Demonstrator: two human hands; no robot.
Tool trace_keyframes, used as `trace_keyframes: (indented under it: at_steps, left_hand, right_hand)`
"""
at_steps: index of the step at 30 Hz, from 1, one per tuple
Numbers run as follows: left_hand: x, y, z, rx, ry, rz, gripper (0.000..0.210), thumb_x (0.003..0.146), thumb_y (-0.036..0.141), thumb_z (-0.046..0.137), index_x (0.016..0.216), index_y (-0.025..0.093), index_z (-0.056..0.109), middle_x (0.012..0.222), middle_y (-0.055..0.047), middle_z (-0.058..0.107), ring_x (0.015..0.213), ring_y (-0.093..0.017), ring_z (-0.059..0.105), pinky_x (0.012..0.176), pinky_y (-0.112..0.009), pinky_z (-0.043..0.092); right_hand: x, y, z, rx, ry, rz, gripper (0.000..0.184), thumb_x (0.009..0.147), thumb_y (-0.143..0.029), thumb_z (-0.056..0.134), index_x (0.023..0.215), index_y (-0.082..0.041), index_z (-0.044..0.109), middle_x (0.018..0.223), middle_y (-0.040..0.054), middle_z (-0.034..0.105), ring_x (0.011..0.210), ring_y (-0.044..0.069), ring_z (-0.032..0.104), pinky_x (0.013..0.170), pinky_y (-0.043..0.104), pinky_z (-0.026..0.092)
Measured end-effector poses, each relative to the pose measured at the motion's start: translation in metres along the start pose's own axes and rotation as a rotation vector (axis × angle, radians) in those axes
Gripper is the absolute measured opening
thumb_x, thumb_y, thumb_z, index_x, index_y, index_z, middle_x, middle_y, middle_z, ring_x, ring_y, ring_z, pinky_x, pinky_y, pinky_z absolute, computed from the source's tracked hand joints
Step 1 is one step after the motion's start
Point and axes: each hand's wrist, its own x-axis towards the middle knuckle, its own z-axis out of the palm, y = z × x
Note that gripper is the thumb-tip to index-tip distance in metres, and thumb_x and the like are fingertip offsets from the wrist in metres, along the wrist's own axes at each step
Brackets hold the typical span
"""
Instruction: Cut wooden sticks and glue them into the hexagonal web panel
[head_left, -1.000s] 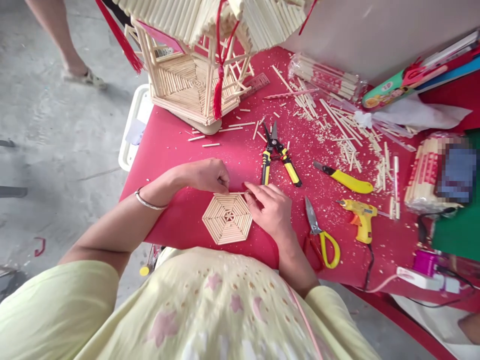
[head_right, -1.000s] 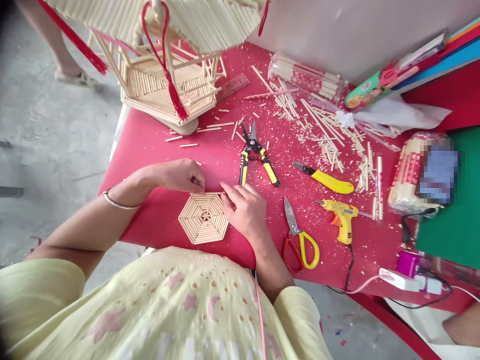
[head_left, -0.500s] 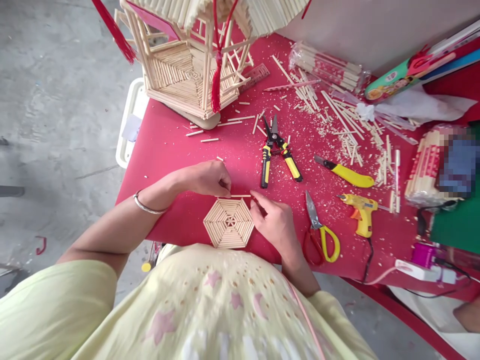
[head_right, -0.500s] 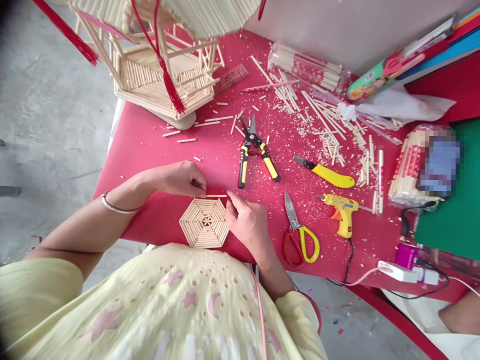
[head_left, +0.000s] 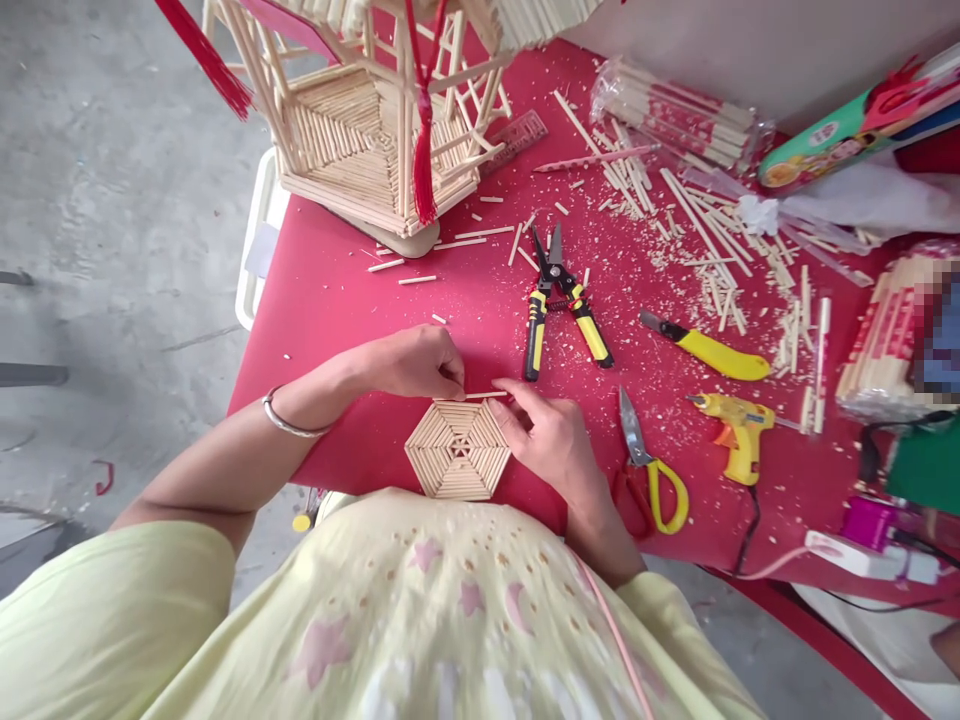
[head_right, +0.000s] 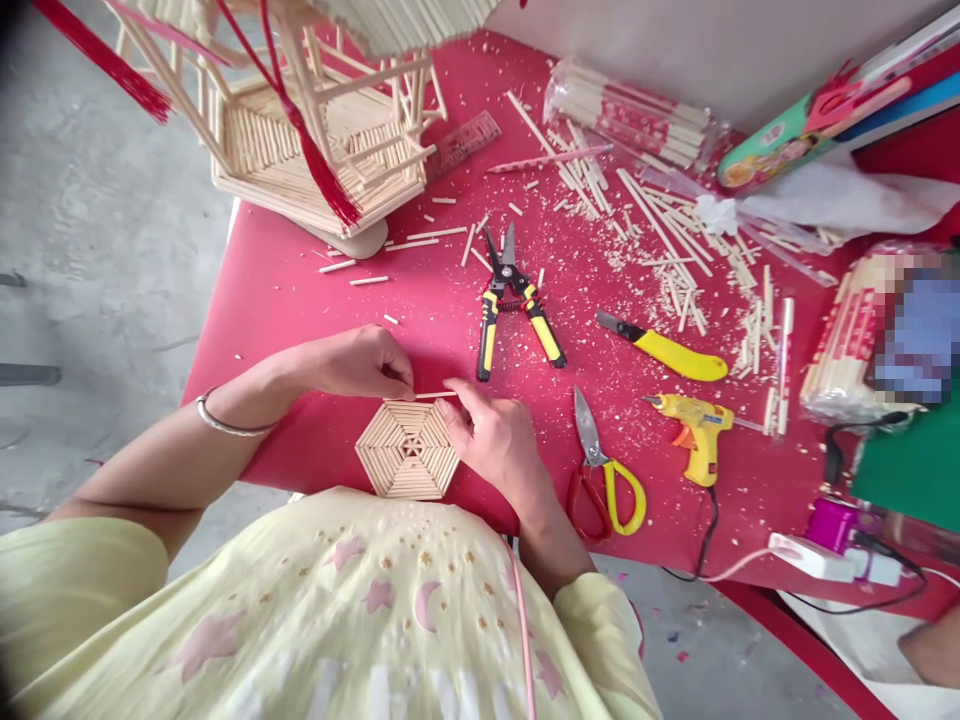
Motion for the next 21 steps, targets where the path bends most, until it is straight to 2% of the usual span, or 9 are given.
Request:
trace_keyframes:
  at_steps: [6,11,21]
  left_hand:
    - [0.0006,0.0037,0.0000,0.028,0.002,-0.031,0.018,0.076,0.025,0.063,0.069,0.018,0.078,0.054,0.004,0.058,0.055,-0.008,0.047,0.055,-0.022,0.032]
    - [0.0007,0.0050,0.0002,0.037,0.012,-0.039,0.018,0.076,0.026,0.063,0.070,0.019,0.078,0.056,0.004,0.062,0.056,-0.008,0.049,0.056,-0.022,0.033]
    - [-0.0004,0.0083,0.0003,0.068,0.015,-0.051,0.019,0.076,0.027,0.063,0.068,0.018,0.077,0.055,0.004,0.060,0.055,-0.008,0.047,0.056,-0.024,0.032]
  right_hand:
    - [0.0013,0.0034,0.0019,-0.001,0.031,-0.023,0.030,0.105,-0.036,0.055,0.126,-0.024,0.071,0.104,0.0051,0.082,0.074,0.017,0.077,0.070,0.025,0.053]
    - [0.0023,0.0038,0.0029,-0.018,0.028,-0.024,0.028,0.104,-0.035,0.057,0.124,-0.024,0.072,0.103,0.0050,0.082,0.073,0.017,0.077,0.071,0.025,0.054]
    - [0.0034,0.0046,0.0036,0.028,0.000,-0.053,0.023,0.103,-0.029,0.059,0.122,-0.028,0.073,0.110,0.0020,0.081,0.089,0.017,0.078,0.081,0.025,0.057]
